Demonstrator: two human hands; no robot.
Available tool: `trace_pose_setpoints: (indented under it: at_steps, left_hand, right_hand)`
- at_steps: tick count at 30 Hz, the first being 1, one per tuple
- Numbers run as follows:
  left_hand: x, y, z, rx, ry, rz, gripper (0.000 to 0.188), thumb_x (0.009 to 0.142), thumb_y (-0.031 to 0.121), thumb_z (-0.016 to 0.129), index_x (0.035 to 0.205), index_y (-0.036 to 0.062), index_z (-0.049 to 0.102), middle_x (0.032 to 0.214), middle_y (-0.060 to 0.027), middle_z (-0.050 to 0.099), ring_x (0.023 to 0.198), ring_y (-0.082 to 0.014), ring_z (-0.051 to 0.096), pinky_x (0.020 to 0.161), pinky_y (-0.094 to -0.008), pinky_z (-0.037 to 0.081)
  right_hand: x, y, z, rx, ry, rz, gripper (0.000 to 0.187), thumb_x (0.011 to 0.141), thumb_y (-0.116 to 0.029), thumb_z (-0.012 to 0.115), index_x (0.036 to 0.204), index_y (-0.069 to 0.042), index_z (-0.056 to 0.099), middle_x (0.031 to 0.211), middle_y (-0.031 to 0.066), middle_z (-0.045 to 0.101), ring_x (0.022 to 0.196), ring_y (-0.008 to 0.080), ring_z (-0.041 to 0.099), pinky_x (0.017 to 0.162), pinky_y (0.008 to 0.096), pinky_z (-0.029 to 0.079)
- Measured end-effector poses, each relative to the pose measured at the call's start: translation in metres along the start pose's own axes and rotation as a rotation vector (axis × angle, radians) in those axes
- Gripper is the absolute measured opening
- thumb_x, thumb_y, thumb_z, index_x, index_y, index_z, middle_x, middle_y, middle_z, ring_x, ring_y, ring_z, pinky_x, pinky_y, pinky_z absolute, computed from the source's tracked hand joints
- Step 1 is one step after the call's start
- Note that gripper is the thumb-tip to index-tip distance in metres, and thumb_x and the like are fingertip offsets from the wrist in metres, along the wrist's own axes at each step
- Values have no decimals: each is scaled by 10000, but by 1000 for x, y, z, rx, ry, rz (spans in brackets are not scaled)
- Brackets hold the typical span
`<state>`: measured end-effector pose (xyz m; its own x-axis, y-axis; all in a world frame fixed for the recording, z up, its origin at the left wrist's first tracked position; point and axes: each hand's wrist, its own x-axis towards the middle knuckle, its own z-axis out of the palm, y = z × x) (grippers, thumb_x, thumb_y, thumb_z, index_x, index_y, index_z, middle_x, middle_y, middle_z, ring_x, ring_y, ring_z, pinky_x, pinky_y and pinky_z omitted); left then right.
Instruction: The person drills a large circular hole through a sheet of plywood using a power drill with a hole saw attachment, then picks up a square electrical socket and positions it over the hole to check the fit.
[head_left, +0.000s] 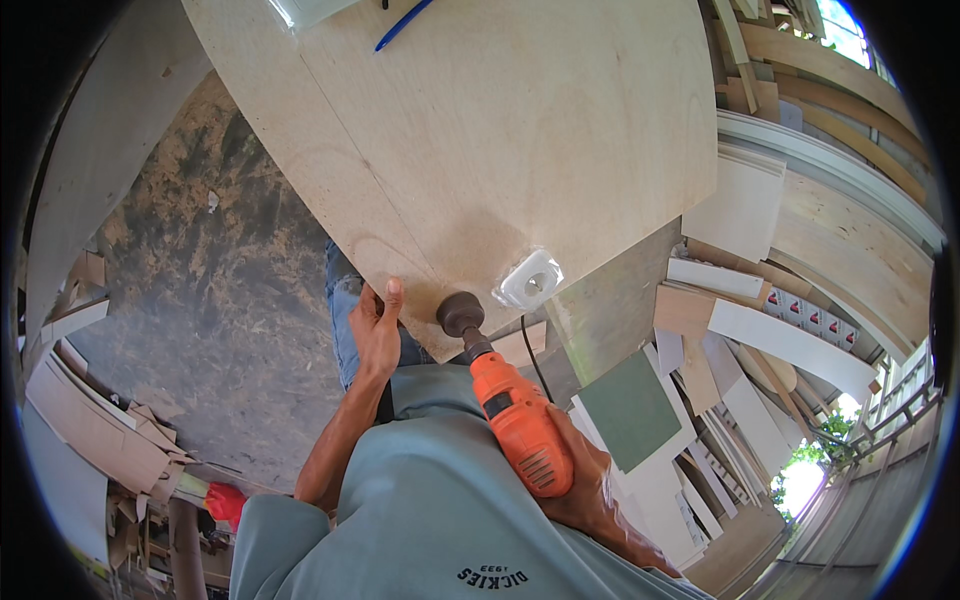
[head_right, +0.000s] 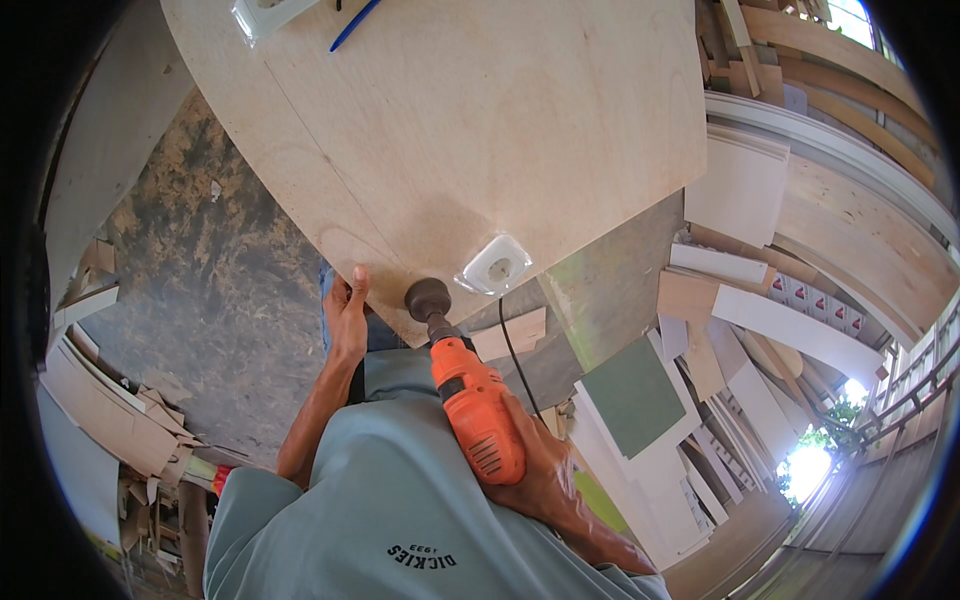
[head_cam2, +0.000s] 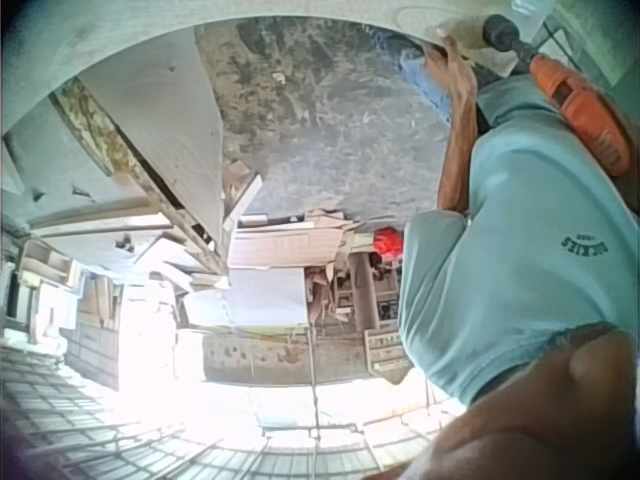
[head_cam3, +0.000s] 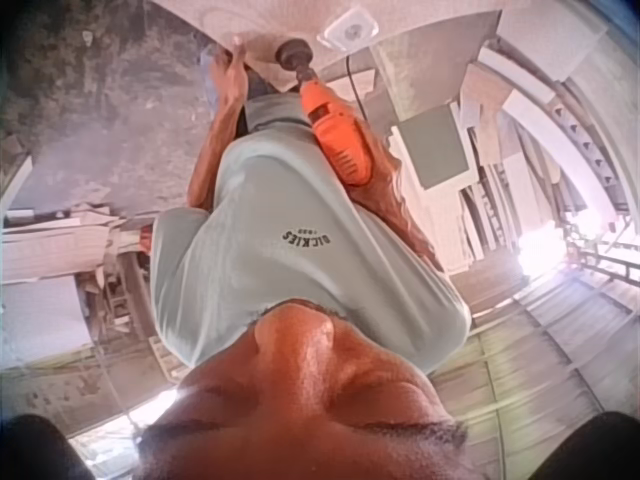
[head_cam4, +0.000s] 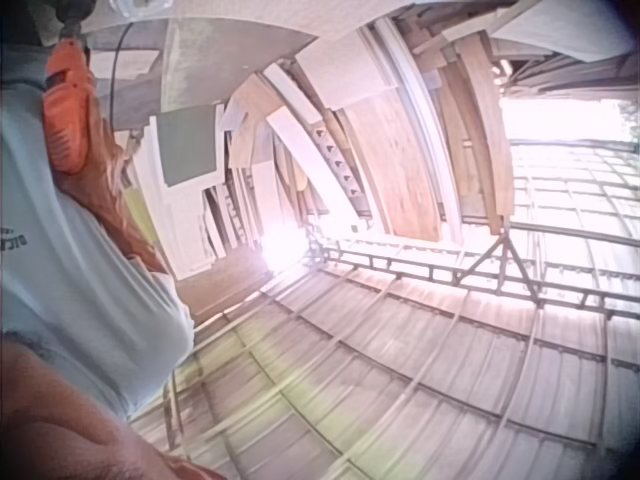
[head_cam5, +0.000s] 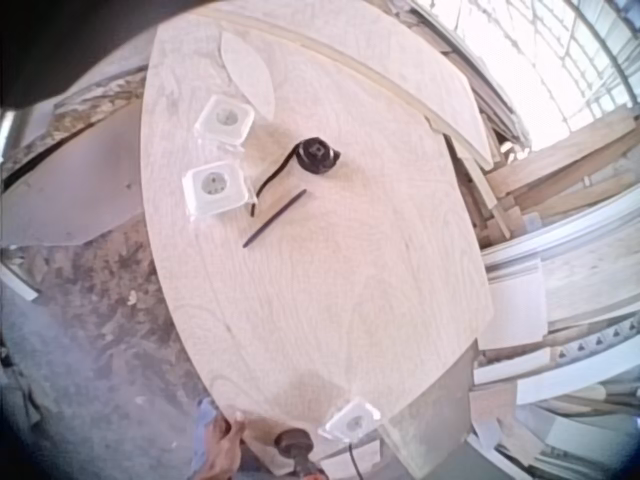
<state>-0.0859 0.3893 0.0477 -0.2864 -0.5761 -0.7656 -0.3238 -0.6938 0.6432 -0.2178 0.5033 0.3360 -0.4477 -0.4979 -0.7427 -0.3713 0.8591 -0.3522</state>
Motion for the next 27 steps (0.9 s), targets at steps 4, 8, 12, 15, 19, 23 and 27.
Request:
trace_pose_setpoints:
  at_steps: [4, 8, 12, 15, 19, 23, 27]
  left_hand:
    - [0, -3, 0, -18, 1, 2, 567, 985, 529, 609, 1159, -9, 652, 761, 17, 547, 684, -74, 424, 581, -272, 349]
    - [-3, 7, 2, -26, 13, -8, 569, 986, 532, 607, 1160, -8, 653, 787, 11, 560, 695, -75, 438, 591, -271, 367]
    - [-2, 5, 1, -5, 1, -16, 577, 986, 540, 601, 1160, -8, 654, 795, 4, 563, 688, -73, 441, 578, -273, 370]
    - [-2, 5, 0, 1, 2, -16, 579, 985, 543, 601, 1153, -9, 654, 786, 4, 560, 681, -72, 443, 570, -273, 369]
    - [-2, 5, 1, 3, 8, -8, 577, 984, 543, 602, 1142, -10, 654, 772, 7, 554, 670, -71, 441, 564, -271, 366]
    - [-1, 2, 1, -2, 17, 6, 574, 984, 543, 602, 1132, -9, 654, 766, 9, 551, 662, -69, 438, 558, -268, 361]
    - [-2, 5, 2, -18, 8, 10, 561, 988, 536, 599, 1119, -6, 655, 766, 11, 549, 655, -65, 434, 551, -269, 361]
  right_hand:
    - [0, 2, 1, -6, 14, -25, 921, 713, -198, 877, 1456, 37, 384, 1186, 257, 668, 986, 391, 712, 794, 433, 590]
    - [0, 3, 0, -15, 19, -54, 935, 708, -196, 881, 1459, 41, 377, 1182, 256, 670, 983, 385, 713, 789, 428, 591]
    - [-3, 5, 1, -4, -15, -6, 969, 722, -236, 888, 1480, 21, 342, 1234, 267, 643, 1033, 398, 698, 852, 432, 575]
    - [-4, 6, 0, -3, -54, 37, 980, 732, -260, 888, 1490, 7, 327, 1258, 270, 632, 1061, 405, 689, 886, 438, 566]
    - [-5, 7, 0, -19, -59, 41, 992, 734, -265, 888, 1496, 4, 311, 1273, 268, 624, 1076, 407, 681, 893, 442, 562]
    - [-4, 12, 1, 8, -59, -15, 1012, 733, -266, 889, 1502, 3, 288, 1303, 271, 606, 1096, 413, 671, 906, 444, 556]
    - [-4, 13, -1, 8, -95, 16, 1024, 724, -268, 894, 1500, 6, 285, 1319, 271, 596, 1105, 411, 667, 911, 443, 555]
